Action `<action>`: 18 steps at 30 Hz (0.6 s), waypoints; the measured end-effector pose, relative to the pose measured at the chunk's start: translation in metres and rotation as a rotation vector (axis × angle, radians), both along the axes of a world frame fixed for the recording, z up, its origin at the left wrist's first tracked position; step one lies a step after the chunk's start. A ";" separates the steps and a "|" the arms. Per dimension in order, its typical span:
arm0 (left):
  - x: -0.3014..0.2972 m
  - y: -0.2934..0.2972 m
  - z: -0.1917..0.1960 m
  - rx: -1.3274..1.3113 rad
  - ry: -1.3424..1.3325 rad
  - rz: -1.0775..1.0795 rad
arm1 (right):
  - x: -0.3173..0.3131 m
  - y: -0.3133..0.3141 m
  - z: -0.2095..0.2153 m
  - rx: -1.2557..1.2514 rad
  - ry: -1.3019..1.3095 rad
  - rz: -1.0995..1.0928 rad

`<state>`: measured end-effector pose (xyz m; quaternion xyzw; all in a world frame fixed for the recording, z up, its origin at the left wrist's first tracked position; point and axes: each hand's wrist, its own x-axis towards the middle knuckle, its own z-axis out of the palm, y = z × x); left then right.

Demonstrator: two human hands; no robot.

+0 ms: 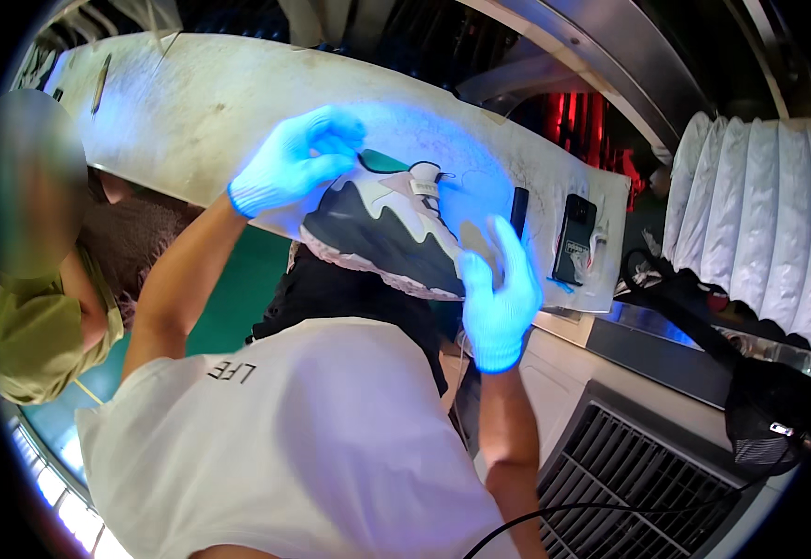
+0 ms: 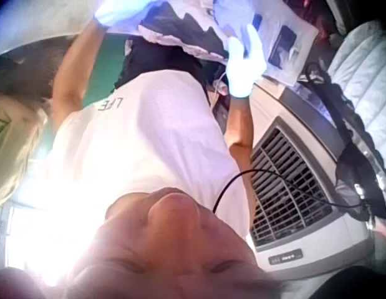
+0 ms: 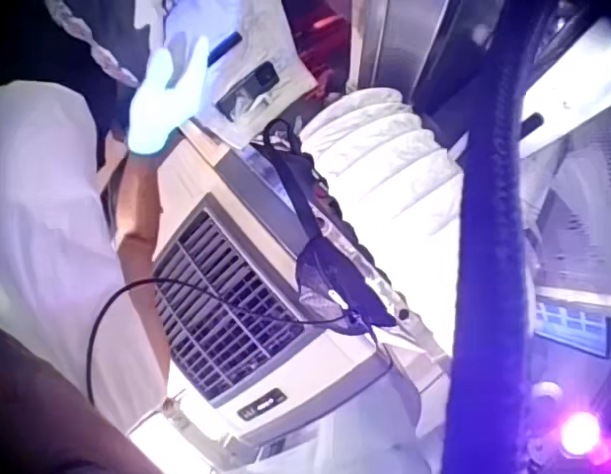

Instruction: The person uses a small black tool to scrape and clean the sole and sides of a white sneaker with black accents. They repeatedly rub the tool along the shoe's surface, rotate the shoe to access different areas, and place it on the workbench between passes.

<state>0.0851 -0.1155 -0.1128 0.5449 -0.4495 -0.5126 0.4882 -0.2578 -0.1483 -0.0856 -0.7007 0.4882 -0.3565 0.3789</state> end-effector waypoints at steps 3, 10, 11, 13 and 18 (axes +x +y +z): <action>0.016 0.028 -0.031 -0.288 -0.399 -0.031 | -0.008 0.012 -0.024 -0.376 0.380 0.122; 0.007 -0.016 0.029 -0.472 -0.833 -0.273 | 0.004 -0.112 -0.066 0.349 -0.277 0.137; 0.003 -0.014 0.056 -0.438 -0.874 -0.312 | 0.009 -0.112 -0.062 0.504 -0.456 0.120; -0.016 -0.001 0.129 -0.345 -0.950 -0.392 | 0.035 -0.085 -0.043 0.623 -0.750 0.153; -0.086 0.005 0.207 -0.157 -1.222 -0.452 | 0.061 -0.036 -0.044 0.582 -1.123 0.253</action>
